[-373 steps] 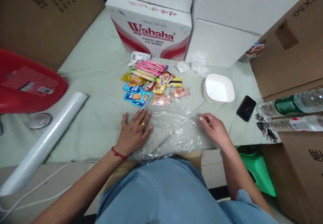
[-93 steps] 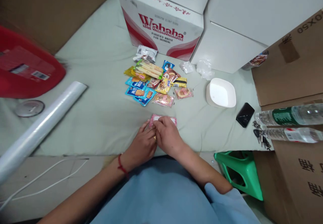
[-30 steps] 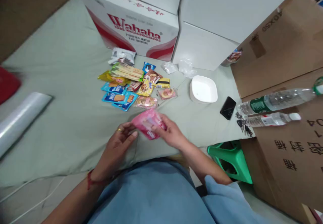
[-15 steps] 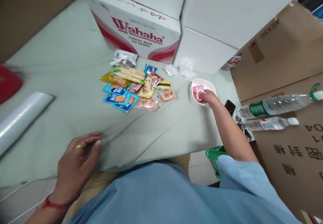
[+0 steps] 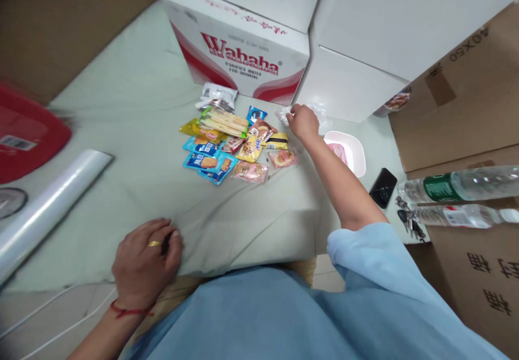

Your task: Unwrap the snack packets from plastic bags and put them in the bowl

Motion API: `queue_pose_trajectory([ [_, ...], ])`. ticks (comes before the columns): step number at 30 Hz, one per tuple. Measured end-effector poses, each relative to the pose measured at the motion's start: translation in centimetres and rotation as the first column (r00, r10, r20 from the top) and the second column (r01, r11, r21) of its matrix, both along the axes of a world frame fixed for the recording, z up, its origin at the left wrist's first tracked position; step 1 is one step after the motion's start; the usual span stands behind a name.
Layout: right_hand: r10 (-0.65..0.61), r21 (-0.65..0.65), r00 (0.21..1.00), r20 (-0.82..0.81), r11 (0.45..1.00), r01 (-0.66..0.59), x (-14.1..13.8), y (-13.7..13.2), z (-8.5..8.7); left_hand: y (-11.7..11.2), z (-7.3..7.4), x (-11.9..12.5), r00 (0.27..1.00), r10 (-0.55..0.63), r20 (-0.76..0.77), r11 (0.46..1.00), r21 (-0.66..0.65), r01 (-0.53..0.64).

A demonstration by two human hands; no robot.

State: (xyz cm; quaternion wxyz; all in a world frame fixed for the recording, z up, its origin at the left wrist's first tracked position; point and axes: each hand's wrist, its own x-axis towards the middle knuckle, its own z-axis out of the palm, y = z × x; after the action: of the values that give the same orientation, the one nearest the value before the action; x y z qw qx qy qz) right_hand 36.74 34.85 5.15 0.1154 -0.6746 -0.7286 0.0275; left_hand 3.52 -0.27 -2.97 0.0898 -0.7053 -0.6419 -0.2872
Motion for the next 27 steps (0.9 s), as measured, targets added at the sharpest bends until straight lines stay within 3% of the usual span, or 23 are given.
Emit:
queue_pose_trajectory([
  [2, -0.020, -0.021, 1.000, 0.008, 1.000, 0.020, -1.7, 1.7, -1.4, 0.0, 0.0, 0.0, 1.000, -0.001, 0.002, 1.000, 0.010, 0.001],
  [5, -0.059, -0.039, 0.998, -0.024, 0.998, 0.058, -2.0, 2.4, -2.3, -0.2, -0.2, -0.2, 0.999, -0.011, 0.046, 0.999, 0.033, 0.009],
  [8, -0.030, 0.096, 0.966, -0.257, 0.994, 0.057, -0.5, -0.4, -1.7, -0.4, 0.0, -0.3, 0.982, -0.028, 0.186, 0.998, 0.056, 0.017],
  [10, 0.061, 0.167, 0.888, -0.455, 0.986, 0.017, 0.6, -4.6, -0.9, -0.5, 0.8, 0.1, 0.942, -0.001, 0.336, 0.999, 0.039, -0.013],
  [13, 0.196, 0.178, 0.810, -0.553, 0.977, -0.116, 1.1, -13.3, -0.1, 0.0, 2.7, 2.1, 0.790, 0.084, 0.607, 0.992, -0.126, -0.009],
  [16, 0.292, 0.176, 0.805, -0.517, 0.956, -0.234, -0.1, -21.7, -0.3, 1.6, 4.8, 5.9, 0.543, 0.168, 0.823, 0.909, -0.342, 0.237],
  [18, 0.341, 0.169, 0.777, -0.530, 0.940, -0.297, -1.5, -25.7, -1.0, 3.1, 5.7, 8.6, 0.398, 0.189, 0.898, 0.857, -0.349, 0.378],
  [20, 0.331, 0.140, 0.728, -0.601, 0.940, -0.311, -2.8, -28.2, -1.8, 4.5, 6.0, 10.6, 0.346, 0.202, 0.916, 0.833, -0.347, 0.432],
  [23, 0.143, 0.019, 0.604, -0.784, 0.978, -0.207, -3.7, -29.8, -3.0, 5.7, 5.4, 11.5, 0.270, 0.219, 0.938, 0.826, -0.325, 0.460],
  [25, -0.030, -0.118, 0.495, -0.869, 0.982, -0.147, -3.2, -29.8, -3.7, 5.8, 4.8, 10.9, 0.144, 0.270, 0.952, 0.836, -0.306, 0.455],
  [27, -0.149, -0.240, 0.408, -0.901, 0.953, -0.183, -2.0, -29.4, -4.3, 5.4, 4.2, 9.9, 0.019, 0.307, 0.951, 0.860, -0.286, 0.423],
])
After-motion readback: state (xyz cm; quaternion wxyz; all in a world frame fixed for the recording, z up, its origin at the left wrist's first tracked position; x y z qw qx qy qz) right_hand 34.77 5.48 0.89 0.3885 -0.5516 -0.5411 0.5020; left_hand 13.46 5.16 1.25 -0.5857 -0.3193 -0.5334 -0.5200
